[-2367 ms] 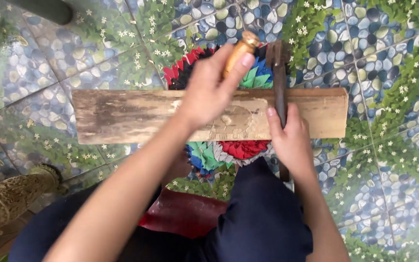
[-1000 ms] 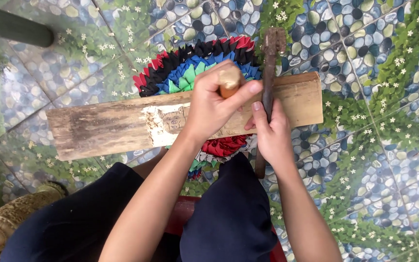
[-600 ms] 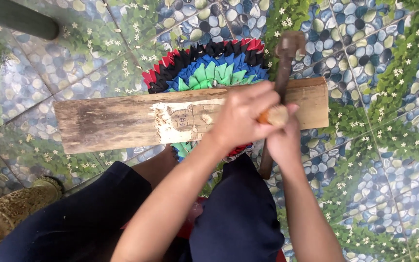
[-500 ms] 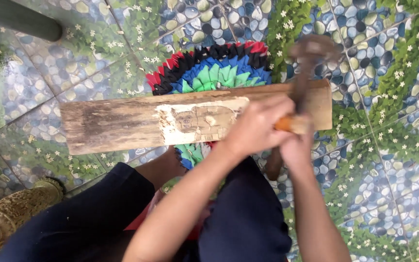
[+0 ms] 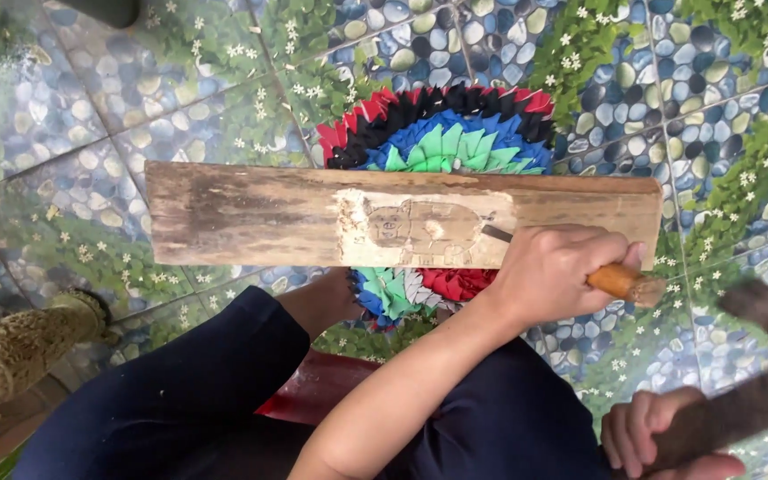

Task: Carving a design into a wooden board using a hammer and a small chisel.

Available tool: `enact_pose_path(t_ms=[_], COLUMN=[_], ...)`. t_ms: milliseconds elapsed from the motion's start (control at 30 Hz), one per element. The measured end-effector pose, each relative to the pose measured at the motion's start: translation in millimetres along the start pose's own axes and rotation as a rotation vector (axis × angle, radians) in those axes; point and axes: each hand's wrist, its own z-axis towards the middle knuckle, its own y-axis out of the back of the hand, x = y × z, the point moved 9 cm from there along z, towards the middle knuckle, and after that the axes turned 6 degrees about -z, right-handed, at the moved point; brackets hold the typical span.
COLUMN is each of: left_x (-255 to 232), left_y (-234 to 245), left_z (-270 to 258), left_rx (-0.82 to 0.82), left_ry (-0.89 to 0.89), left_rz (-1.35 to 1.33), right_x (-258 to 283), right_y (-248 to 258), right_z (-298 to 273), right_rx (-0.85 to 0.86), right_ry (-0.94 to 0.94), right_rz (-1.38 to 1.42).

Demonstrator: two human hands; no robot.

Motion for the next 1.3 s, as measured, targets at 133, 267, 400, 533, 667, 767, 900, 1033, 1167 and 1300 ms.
enact_pose_path(t_ms=[133, 267, 400, 533, 667, 767, 900, 1033, 1167, 1300], left_x=[0, -1, 5, 7, 11, 12, 20, 7, 23, 21], left_y=[3, 11, 2, -3, -3, -8, -15, -4, -12, -14], left_z=[-3, 0, -10, -5, -8, -12, -12, -3, -2, -5], left_rx=[-0.038, -0.110, -0.063, -0.056, -0.093, -0.065, -0.029, -0.080, -0.019, -0.014], left_ry=[-0.039, -0.016, -0.019, 0.020, 0.023, 0.029, 0.030, 0.012, 0.082, 0.101], left_rz=[-0.023, 0.051, 0.004, 0.017, 0.042, 0.053, 0.034, 0.066, 0.065, 0.080], right_x=[1, -14, 15, 5, 25, 14, 23, 27, 21, -43], right_y=[-30, -1, -28, 18, -17, -42, -12, -25, -10, 56], right_z=[-6, 2, 15, -2, 9, 6, 21, 14, 30, -43], right_rx=[0.126, -0.059, 0.364, -0.140, 0.521, 0.240, 0.543, 0.335, 0.241, 1.177], right_ry=[-0.030, -0.236, -0.103, -0.213, -0.327, -0.297, -0.296, -0.065, -0.222, -1.004], right_rz=[0.050, -0.043, 0.187, -0.188, 0.224, 0.063, 0.358, 0.239, 0.178, 0.470])
